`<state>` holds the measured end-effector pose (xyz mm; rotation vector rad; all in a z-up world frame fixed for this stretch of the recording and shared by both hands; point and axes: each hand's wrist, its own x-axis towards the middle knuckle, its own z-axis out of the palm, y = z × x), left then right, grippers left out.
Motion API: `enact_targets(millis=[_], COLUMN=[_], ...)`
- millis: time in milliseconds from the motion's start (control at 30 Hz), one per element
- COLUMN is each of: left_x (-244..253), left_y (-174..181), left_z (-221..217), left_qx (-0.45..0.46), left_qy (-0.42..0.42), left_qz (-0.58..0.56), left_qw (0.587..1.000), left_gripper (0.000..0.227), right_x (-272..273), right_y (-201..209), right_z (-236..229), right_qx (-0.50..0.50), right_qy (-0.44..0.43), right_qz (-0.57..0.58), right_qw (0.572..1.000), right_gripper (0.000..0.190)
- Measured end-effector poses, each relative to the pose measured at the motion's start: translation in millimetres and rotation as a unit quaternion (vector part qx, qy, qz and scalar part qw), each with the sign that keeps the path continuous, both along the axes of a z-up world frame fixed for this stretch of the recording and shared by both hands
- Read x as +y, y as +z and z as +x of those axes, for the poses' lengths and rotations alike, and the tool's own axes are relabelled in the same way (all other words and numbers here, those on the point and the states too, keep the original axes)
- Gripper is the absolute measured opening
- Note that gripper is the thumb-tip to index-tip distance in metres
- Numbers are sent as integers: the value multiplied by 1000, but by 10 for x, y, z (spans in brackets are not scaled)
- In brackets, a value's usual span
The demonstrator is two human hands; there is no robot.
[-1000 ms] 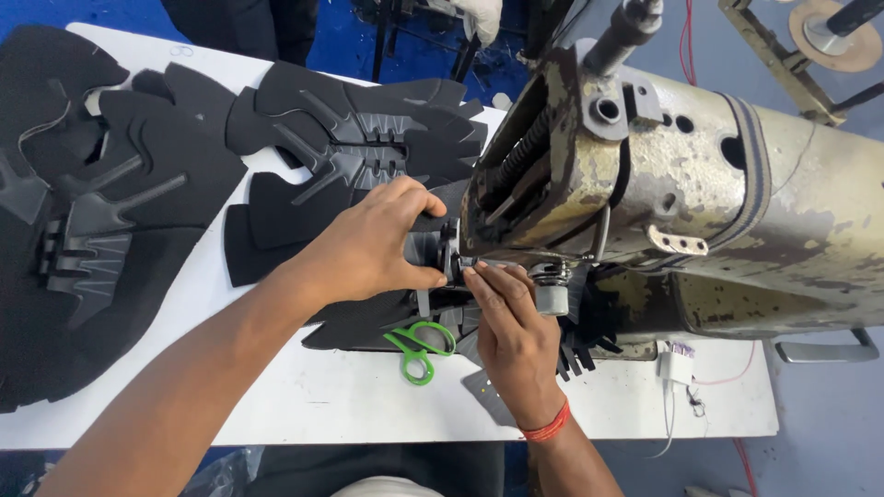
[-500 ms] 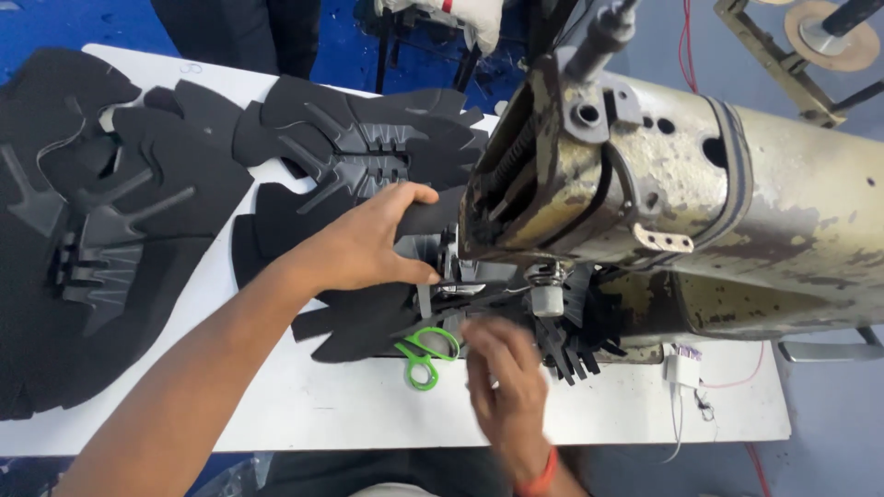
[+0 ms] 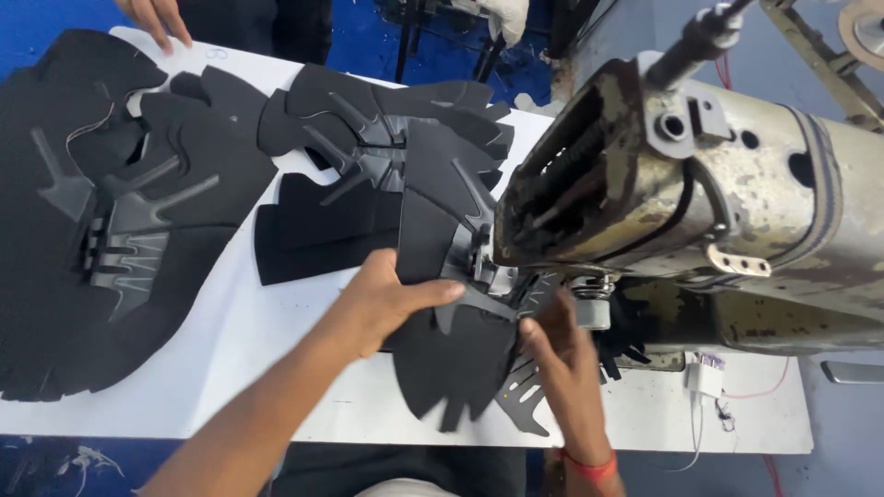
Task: The person aligns black foam shoe parts under a sewing machine needle and stitches them together. They repeatedly guide the material through the machine, trim excess thread with green scissors, and place finished pieces aside on the table.
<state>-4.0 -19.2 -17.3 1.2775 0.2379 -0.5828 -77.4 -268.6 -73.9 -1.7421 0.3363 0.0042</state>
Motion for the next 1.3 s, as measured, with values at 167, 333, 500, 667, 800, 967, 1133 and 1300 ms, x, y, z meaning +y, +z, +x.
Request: enact_targets(millis=[167, 333, 500, 667, 800, 967, 1133, 1300], left_x=[-116, -209, -197, -233, -277, -342, -337, -310], left_y=[-167, -111, -233, -266, -243, -334, -298, -271], left_z=[-206, -294, -340, -364, -393, -424, -394, -380], left_qx=[-64, -120, -119, -93, -77, -77, -78, -94], left_qy=[43, 105, 122, 115, 136, 145, 144, 127], left_qz=[-20, -86, -137, -152, -144, -146, -129, -126], left_qw=[997, 984, 976, 977, 977, 976, 978, 979], left_gripper=[34, 27, 23, 23, 22, 21, 22, 24], right_x=[186, 354, 457, 461, 437, 383, 366, 386], right_y=[632, 812, 779, 823, 867, 853, 826, 801], right_z=[-17, 126, 150, 135, 160, 191, 200, 184], right_qx=[-248, -231, -300, -307, -307, -282, -282, -297], right_qy=[38, 190, 169, 161, 168, 183, 190, 182], right_qz=[-433, -434, -524, -544, -561, -533, -523, -519], right_qw=[866, 850, 779, 764, 750, 776, 781, 780], right_gripper=[37, 56, 58, 51, 55, 54, 63, 64])
